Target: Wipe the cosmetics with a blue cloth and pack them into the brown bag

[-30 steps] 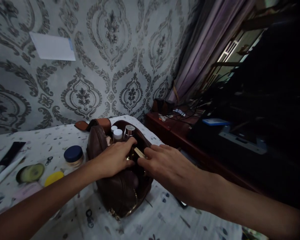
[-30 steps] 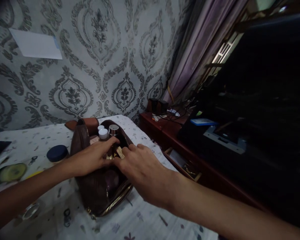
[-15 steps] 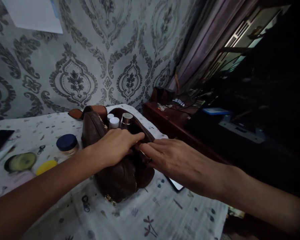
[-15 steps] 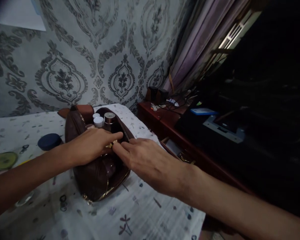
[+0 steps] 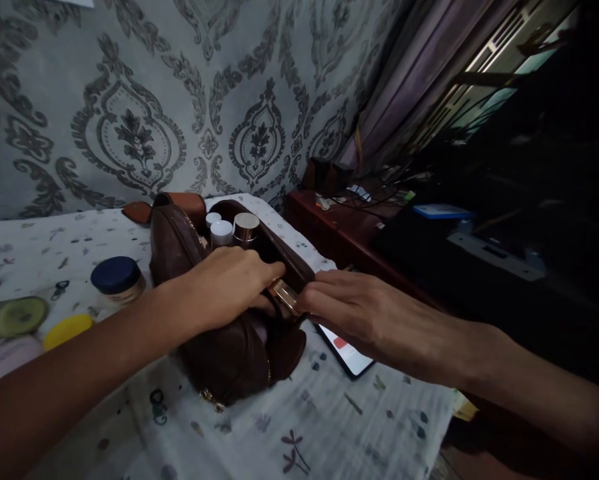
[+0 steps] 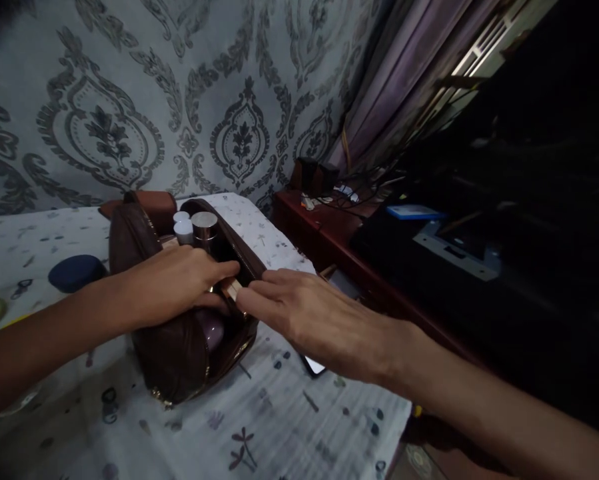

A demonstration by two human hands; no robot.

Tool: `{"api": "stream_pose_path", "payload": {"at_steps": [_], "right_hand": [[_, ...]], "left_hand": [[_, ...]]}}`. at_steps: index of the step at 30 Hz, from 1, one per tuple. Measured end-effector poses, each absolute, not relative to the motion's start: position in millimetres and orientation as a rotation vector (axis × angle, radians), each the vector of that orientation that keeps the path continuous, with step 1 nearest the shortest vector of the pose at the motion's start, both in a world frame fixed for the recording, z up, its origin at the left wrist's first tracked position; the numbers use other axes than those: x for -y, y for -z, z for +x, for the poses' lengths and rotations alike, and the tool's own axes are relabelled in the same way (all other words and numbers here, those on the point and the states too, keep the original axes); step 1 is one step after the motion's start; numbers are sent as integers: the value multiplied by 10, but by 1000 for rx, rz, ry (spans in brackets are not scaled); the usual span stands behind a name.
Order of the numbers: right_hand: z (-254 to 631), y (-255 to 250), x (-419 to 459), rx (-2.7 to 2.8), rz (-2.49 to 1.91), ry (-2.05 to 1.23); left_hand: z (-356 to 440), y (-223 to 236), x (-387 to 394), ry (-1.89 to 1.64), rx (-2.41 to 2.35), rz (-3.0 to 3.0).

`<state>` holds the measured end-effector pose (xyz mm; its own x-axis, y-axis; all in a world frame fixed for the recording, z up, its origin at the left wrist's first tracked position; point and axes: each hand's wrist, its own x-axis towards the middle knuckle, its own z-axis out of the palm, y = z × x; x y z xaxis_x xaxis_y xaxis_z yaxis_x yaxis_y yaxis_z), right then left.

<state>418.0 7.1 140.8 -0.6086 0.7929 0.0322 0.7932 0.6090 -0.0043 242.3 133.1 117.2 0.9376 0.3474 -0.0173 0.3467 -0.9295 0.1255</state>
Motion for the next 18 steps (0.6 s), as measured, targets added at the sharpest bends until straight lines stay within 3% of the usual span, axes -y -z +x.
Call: {"api": "stream_pose_path", "payload": {"at_steps": [6,18], "right_hand": [[4339,-1339,-71,2668,-1271,-105],[4373,-1207,-14,2584,-1062,92]], "left_hand": [[2454,-1179,-1304,-39,-593,2939],[2518,-1103,-1393,-111,-404,2868]]}}
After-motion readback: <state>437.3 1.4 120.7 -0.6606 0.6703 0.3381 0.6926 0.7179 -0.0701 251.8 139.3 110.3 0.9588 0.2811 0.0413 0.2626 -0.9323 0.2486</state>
